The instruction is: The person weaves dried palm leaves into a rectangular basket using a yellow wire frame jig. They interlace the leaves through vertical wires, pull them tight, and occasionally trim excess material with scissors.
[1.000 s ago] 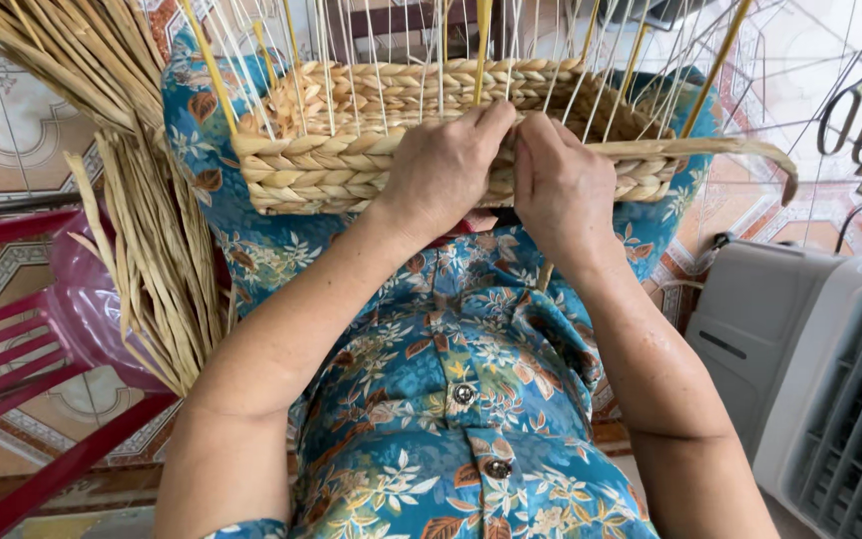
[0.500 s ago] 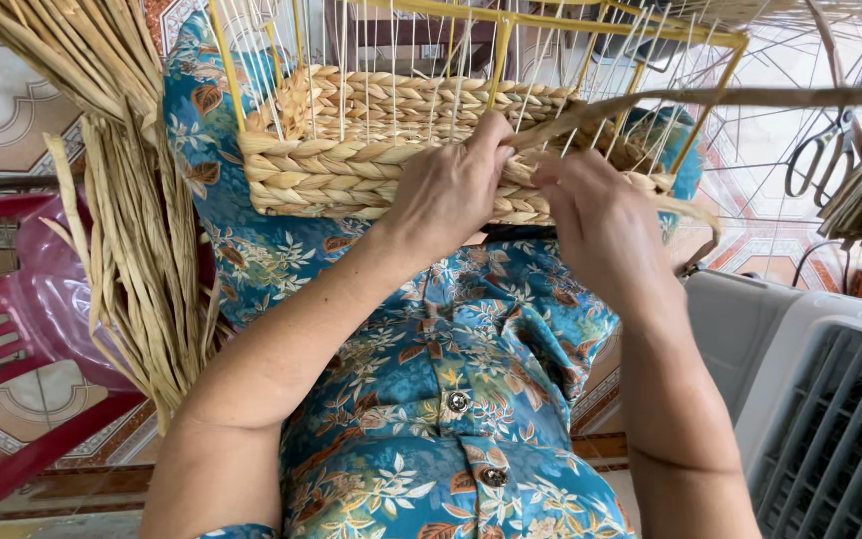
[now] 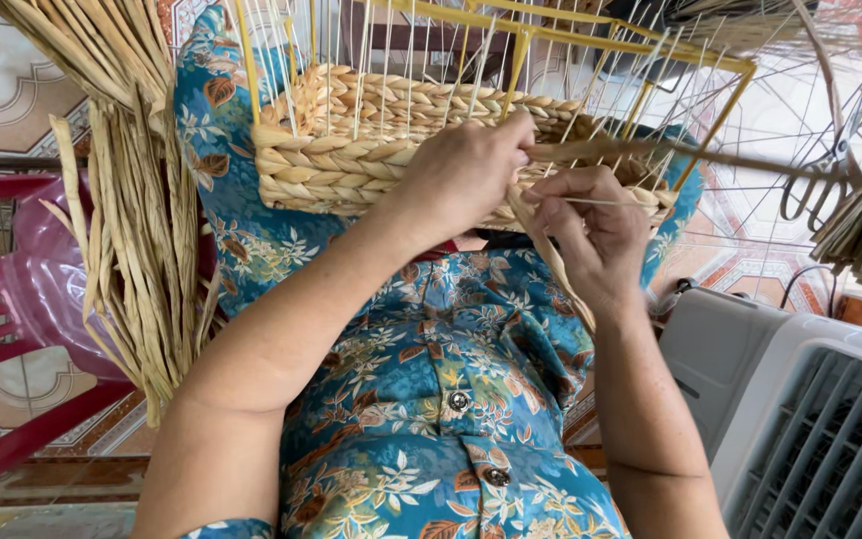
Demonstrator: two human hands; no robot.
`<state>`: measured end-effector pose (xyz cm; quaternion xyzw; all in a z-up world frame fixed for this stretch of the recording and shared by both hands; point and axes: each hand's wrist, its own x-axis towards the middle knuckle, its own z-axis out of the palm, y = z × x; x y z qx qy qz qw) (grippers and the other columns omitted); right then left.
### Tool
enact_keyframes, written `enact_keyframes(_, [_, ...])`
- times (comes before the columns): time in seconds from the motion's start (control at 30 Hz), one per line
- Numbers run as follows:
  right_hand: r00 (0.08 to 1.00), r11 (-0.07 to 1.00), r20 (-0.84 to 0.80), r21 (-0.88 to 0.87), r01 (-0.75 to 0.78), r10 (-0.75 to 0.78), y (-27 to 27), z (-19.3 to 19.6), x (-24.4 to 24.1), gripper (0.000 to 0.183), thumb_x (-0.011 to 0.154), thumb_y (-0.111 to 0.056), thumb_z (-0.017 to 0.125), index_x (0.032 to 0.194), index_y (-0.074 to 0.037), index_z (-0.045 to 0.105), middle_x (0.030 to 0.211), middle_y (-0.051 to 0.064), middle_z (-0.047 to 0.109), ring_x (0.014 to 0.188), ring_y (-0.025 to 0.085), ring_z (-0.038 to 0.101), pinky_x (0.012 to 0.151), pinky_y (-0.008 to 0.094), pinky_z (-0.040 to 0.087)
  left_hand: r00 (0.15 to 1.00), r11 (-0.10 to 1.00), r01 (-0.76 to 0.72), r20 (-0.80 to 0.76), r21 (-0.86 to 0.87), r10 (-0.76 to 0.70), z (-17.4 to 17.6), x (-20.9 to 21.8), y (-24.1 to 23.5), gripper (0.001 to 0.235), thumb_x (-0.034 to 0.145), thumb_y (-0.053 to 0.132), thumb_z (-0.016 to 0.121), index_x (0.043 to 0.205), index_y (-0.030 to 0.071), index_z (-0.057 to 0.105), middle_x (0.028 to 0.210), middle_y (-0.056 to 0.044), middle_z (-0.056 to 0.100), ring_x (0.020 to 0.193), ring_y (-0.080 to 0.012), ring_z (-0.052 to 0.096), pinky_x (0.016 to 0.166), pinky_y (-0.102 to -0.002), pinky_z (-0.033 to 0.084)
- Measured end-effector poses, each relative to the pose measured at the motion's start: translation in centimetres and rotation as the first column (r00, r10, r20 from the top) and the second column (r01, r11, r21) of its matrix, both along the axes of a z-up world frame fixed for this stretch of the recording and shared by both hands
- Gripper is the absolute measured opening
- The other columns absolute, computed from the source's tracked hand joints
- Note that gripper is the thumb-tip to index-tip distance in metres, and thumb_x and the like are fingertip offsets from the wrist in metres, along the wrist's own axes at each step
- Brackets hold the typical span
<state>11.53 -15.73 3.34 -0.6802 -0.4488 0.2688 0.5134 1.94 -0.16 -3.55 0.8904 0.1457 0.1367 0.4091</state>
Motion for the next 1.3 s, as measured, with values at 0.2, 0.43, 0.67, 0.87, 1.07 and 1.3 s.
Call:
enact_keyframes(0.2, [0.722, 0.912, 0.674, -0.381, 0.153, 0.160, -1.3, 2.6, 5.2, 0.042, 0.090, -0.025, 0.087, 0.125, -0.009, 0.070, 0.103, 0.001, 0.077, 0.072, 0.015, 0.066, 0.062, 0.029, 0.052, 0.977, 0.998, 0.042, 0.208, 0.048, -0.051, 0.7, -0.2, 0.1, 0.019, 0.092, 0.003, 0.060, 0.110, 0.005, 0.065, 0.078, -0.007, 0.068, 0.055, -0.0111, 0.063, 0.044, -0.019, 0.053])
enact_keyframes(0.43, [0.741, 0.778, 0.654, -0.542, 0.318, 0.152, -2.1, 1.7, 6.1, 0.019, 0.095, -0.032, 0.083, 0.102, -0.015, 0.077, 0.089, 0.005, 0.072, 0.077, 0.022, 0.066, 0.067, 0.039, 0.050, 0.980, 0.891, -0.112, 0.101, -0.441, 0.173, 1.7, -1.3, -0.4, 0.020, 0.108, 0.018, 0.048, 0.102, 0.009, 0.065, 0.095, -0.004, 0.079, 0.053, -0.0103, 0.074, 0.039, -0.022, 0.058])
enact_keyframes(0.67, [0.605, 0.931, 0.771, -0.341, 0.130, 0.198, -2.6, 3.2, 0.7, 0.019, 0.089, -0.024, 0.082, 0.096, -0.011, 0.070, 0.095, 0.007, 0.064, 0.095, 0.026, 0.064, 0.078, 0.042, 0.051, 0.994, 0.945, -0.005, -0.101, -0.328, -0.030, 2.8, -0.6, 0.9, 0.019, 0.109, 0.021, 0.046, 0.110, 0.007, 0.060, 0.087, -0.007, 0.077, 0.055, -0.0106, 0.075, 0.047, -0.021, 0.058])
enact_keyframes(0.87, [0.689, 0.891, 0.705, -0.408, 0.198, 0.169, -2.2, 5.3, 1.5, 0.006, 0.098, -0.010, 0.071, 0.103, -0.010, 0.068, 0.097, 0.006, 0.065, 0.093, 0.025, 0.064, 0.083, 0.040, 0.050, 0.968, 0.939, 0.233, -0.036, -0.254, -0.250, 2.6, 0.6, 0.7, 0.022, 0.100, 0.026, 0.063, 0.110, 0.007, 0.060, 0.083, -0.008, 0.069, 0.053, -0.0130, 0.071, 0.046, -0.020, 0.056])
enact_keyframes(1.07, [0.675, 0.974, 0.734, -0.196, 0.111, 0.071, -0.3, 4.9, 1.5, 0.012, 0.099, -0.006, 0.069, 0.110, -0.006, 0.074, 0.093, 0.012, 0.068, 0.085, 0.030, 0.067, 0.075, 0.043, 0.054, 0.994, 0.994, -0.105, 0.038, 0.005, 0.105, 0.0, 1.1, -2.2, 0.013, 0.109, 0.012, 0.053, 0.102, 0.001, 0.053, 0.058, -0.002, 0.059, 0.039, -0.0122, 0.055, 0.029, -0.028, 0.041])
enact_keyframes(1.3, [0.829, 0.966, 0.559, -0.202, 0.162, -0.023, 3.0, -0.6, 4.5, 0.015, 0.096, -0.003, 0.073, 0.111, -0.003, 0.074, 0.088, 0.012, 0.074, 0.074, 0.020, 0.073, 0.063, 0.033, 0.056, 0.981, 0.999, 0.052, 0.190, -0.010, -0.049, -0.9, -1.3, -1.3, 0.011, 0.111, 0.009, 0.049, 0.119, 0.006, 0.042, 0.059, -0.005, 0.060, 0.041, -0.0139, 0.059, 0.030, -0.027, 0.045])
